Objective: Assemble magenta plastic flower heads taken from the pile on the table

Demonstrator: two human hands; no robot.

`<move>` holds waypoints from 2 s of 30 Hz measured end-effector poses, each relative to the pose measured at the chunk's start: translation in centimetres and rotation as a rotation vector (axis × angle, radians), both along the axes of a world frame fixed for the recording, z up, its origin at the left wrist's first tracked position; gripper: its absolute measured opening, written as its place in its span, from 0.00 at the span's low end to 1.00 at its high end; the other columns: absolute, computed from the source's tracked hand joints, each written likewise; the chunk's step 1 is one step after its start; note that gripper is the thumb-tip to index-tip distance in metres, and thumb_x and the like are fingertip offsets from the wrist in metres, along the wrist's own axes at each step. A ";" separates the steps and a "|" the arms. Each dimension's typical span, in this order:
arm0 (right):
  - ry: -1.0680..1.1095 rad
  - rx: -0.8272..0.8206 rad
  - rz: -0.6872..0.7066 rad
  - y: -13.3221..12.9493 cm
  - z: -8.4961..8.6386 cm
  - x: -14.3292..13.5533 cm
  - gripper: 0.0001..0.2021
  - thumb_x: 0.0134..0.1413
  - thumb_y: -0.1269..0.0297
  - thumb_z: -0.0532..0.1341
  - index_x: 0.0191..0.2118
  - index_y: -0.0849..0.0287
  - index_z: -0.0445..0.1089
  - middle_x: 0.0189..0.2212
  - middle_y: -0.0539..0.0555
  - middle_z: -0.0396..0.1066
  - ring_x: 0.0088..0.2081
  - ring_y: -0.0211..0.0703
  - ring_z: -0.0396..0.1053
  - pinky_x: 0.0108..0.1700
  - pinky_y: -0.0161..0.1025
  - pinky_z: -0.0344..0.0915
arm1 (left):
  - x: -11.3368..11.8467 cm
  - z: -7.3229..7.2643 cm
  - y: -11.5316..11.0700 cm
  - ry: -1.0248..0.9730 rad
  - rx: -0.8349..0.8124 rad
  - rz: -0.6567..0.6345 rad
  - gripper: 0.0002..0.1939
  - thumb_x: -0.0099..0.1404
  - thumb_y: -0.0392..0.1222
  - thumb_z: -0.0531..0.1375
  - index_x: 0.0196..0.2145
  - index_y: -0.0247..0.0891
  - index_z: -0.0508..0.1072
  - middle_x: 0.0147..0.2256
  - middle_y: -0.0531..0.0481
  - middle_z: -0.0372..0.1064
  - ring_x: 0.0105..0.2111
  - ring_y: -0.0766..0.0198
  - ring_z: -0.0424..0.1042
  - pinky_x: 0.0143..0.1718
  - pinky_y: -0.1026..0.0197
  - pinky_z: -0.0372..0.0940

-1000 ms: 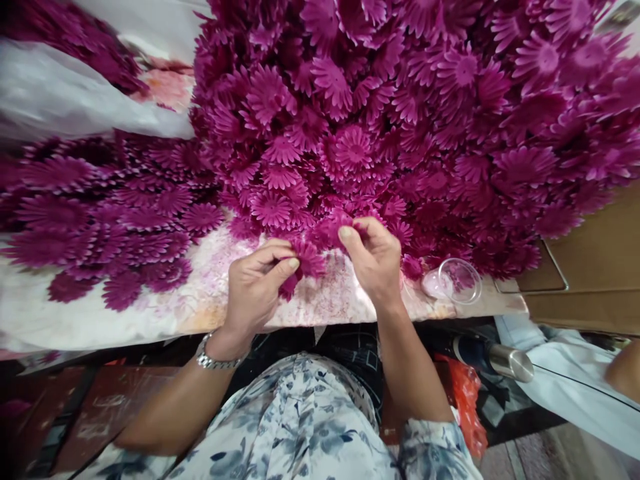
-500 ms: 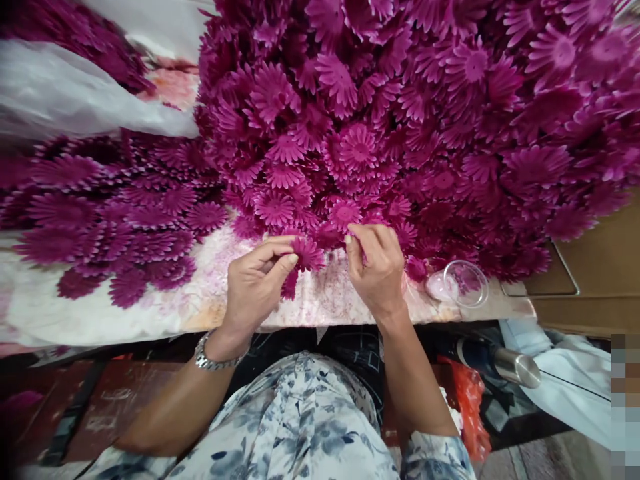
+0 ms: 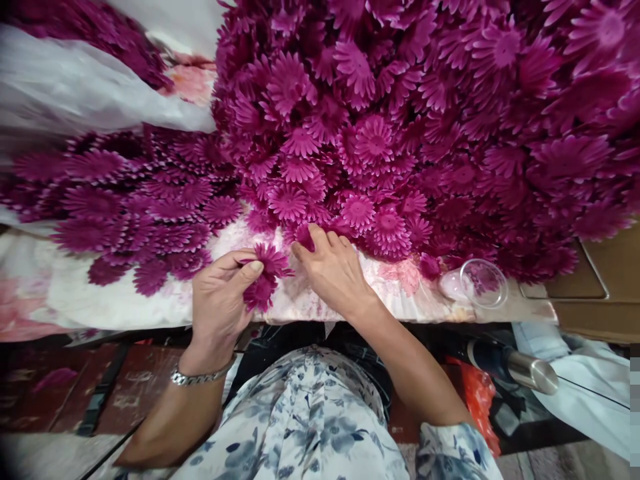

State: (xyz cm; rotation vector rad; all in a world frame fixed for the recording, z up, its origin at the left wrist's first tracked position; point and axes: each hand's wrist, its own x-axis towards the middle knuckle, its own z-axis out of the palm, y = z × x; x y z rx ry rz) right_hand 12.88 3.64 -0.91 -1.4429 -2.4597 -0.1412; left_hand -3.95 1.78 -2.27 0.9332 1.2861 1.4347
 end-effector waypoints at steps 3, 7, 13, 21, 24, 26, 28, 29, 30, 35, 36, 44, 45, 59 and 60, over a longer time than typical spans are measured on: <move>-0.109 -0.044 -0.052 0.6 -0.1 -1.4 0.14 0.60 0.68 0.52 0.48 0.57 0.69 0.52 0.63 0.64 0.40 0.49 0.65 0.40 0.46 0.62 | -0.1 0.6 0.2 -0.063 -0.027 0.064 0.08 0.45 0.38 0.68 0.24 0.35 0.74 0.24 0.55 0.68 0.23 0.72 0.65 0.25 0.69 0.61; -0.103 0.012 -0.054 -0.3 0.5 -1.6 0.13 0.60 0.70 0.52 0.47 0.62 0.70 0.45 0.62 0.69 0.39 0.48 0.64 0.39 0.45 0.61 | -0.5 1.0 0.3 -0.105 -0.043 0.074 0.08 0.43 0.38 0.68 0.24 0.35 0.74 0.23 0.55 0.68 0.22 0.72 0.64 0.25 0.69 0.60; 0.032 0.217 -0.088 -0.4 2.8 0.8 0.15 0.60 0.69 0.52 0.49 0.62 0.69 0.46 0.60 0.70 0.40 0.46 0.65 0.42 0.44 0.62 | -0.3 1.4 0.2 -0.212 -0.096 0.066 0.11 0.40 0.38 0.70 0.23 0.35 0.74 0.21 0.56 0.67 0.21 0.74 0.63 0.22 0.71 0.59; 0.145 0.176 -0.279 3.0 3.5 3.3 0.15 0.58 0.66 0.55 0.50 0.55 0.69 0.49 0.61 0.67 0.47 0.50 0.65 0.48 0.48 0.63 | 1.5 2.0 0.3 -0.422 -0.230 -0.041 0.16 0.35 0.40 0.72 0.22 0.35 0.72 0.20 0.57 0.66 0.19 0.73 0.63 0.21 0.70 0.58; 0.348 0.147 -0.164 0.9 4.1 2.8 0.12 0.59 0.64 0.55 0.46 0.57 0.72 0.42 0.58 0.71 0.43 0.45 0.67 0.47 0.44 0.64 | 2.0 2.0 0.3 -0.462 -0.258 -0.064 0.16 0.35 0.41 0.72 0.21 0.34 0.71 0.19 0.57 0.66 0.19 0.73 0.63 0.21 0.70 0.59; 0.554 -0.006 -0.057 -0.7 4.0 2.3 0.11 0.57 0.61 0.57 0.43 0.59 0.72 0.36 0.55 0.72 0.39 0.41 0.68 0.44 0.40 0.66 | 2.4 1.9 0.2 -0.474 -0.244 -0.094 0.16 0.37 0.41 0.72 0.21 0.34 0.71 0.20 0.57 0.66 0.19 0.74 0.63 0.21 0.70 0.59; 0.753 -0.245 -0.002 -2.0 3.3 1.7 0.12 0.55 0.58 0.60 0.41 0.59 0.71 0.32 0.53 0.71 0.34 0.38 0.67 0.38 0.37 0.65 | 2.7 1.7 0.1 -0.471 -0.209 -0.121 0.15 0.39 0.41 0.72 0.22 0.34 0.72 0.20 0.56 0.67 0.20 0.74 0.63 0.23 0.70 0.60; 0.854 -0.364 0.000 -2.4 2.7 1.5 0.12 0.54 0.57 0.61 0.41 0.58 0.70 0.31 0.51 0.70 0.32 0.37 0.67 0.36 0.36 0.65 | 2.9 1.5 0.0 -0.464 -0.194 -0.133 0.14 0.39 0.41 0.72 0.22 0.34 0.72 0.21 0.56 0.67 0.21 0.74 0.63 0.24 0.70 0.60; 0.957 -0.464 -0.010 -2.6 2.1 1.4 0.13 0.53 0.56 0.61 0.40 0.58 0.70 0.30 0.50 0.69 0.31 0.36 0.66 0.34 0.35 0.64 | 3.1 1.3 -0.1 -0.452 -0.182 -0.142 0.13 0.40 0.41 0.72 0.21 0.34 0.73 0.21 0.56 0.67 0.21 0.74 0.63 0.24 0.70 0.60; 1.313 -0.592 -0.083 -3.0 0.1 1.0 0.07 0.50 0.60 0.64 0.33 0.56 0.69 0.26 0.46 0.66 0.28 0.32 0.62 0.32 0.31 0.61 | 3.7 0.6 -0.6 -0.368 -0.104 -0.153 0.09 0.46 0.41 0.70 0.21 0.34 0.75 0.21 0.55 0.67 0.21 0.74 0.62 0.24 0.70 0.59; 1.338 -0.586 -0.091 -3.0 0.1 1.1 0.06 0.50 0.61 0.65 0.32 0.56 0.69 0.26 0.45 0.66 0.27 0.31 0.62 0.31 0.30 0.61 | 3.8 0.6 -0.6 -0.359 -0.089 -0.134 0.09 0.46 0.41 0.70 0.21 0.34 0.74 0.20 0.56 0.66 0.20 0.74 0.61 0.23 0.71 0.59; 1.450 -0.368 -0.189 -3.1 0.3 3.0 0.07 0.50 0.59 0.65 0.31 0.57 0.71 0.23 0.45 0.65 0.24 0.29 0.59 0.26 0.29 0.58 | 3.5 1.0 0.2 -0.435 -0.100 -0.117 0.14 0.45 0.40 0.70 0.18 0.34 0.67 0.10 0.63 0.49 0.11 0.78 0.46 0.12 0.71 0.45; 1.403 -0.324 -0.205 -2.6 0.5 3.3 0.07 0.51 0.59 0.64 0.32 0.57 0.71 0.23 0.46 0.64 0.23 0.30 0.59 0.25 0.29 0.58 | 3.6 1.0 0.2 -0.426 -0.102 -0.136 0.14 0.46 0.40 0.69 0.19 0.34 0.67 0.10 0.63 0.49 0.11 0.78 0.46 0.12 0.72 0.44; 0.891 -0.297 0.006 -1.6 2.2 1.9 0.10 0.53 0.60 0.62 0.40 0.58 0.70 0.30 0.49 0.67 0.28 0.33 0.64 0.30 0.33 0.61 | 3.5 -0.8 -0.2 -0.106 0.120 -0.188 0.06 0.52 0.41 0.66 0.26 0.37 0.74 0.25 0.53 0.67 0.20 0.73 0.60 0.20 0.68 0.57; 0.931 -0.331 0.026 -2.1 1.9 1.5 0.08 0.53 0.61 0.62 0.37 0.58 0.70 0.28 0.49 0.66 0.28 0.34 0.63 0.30 0.33 0.61 | 3.4 -0.8 -0.3 -0.069 0.145 -0.197 0.06 0.53 0.41 0.66 0.26 0.37 0.74 0.26 0.52 0.67 0.22 0.71 0.63 0.22 0.68 0.59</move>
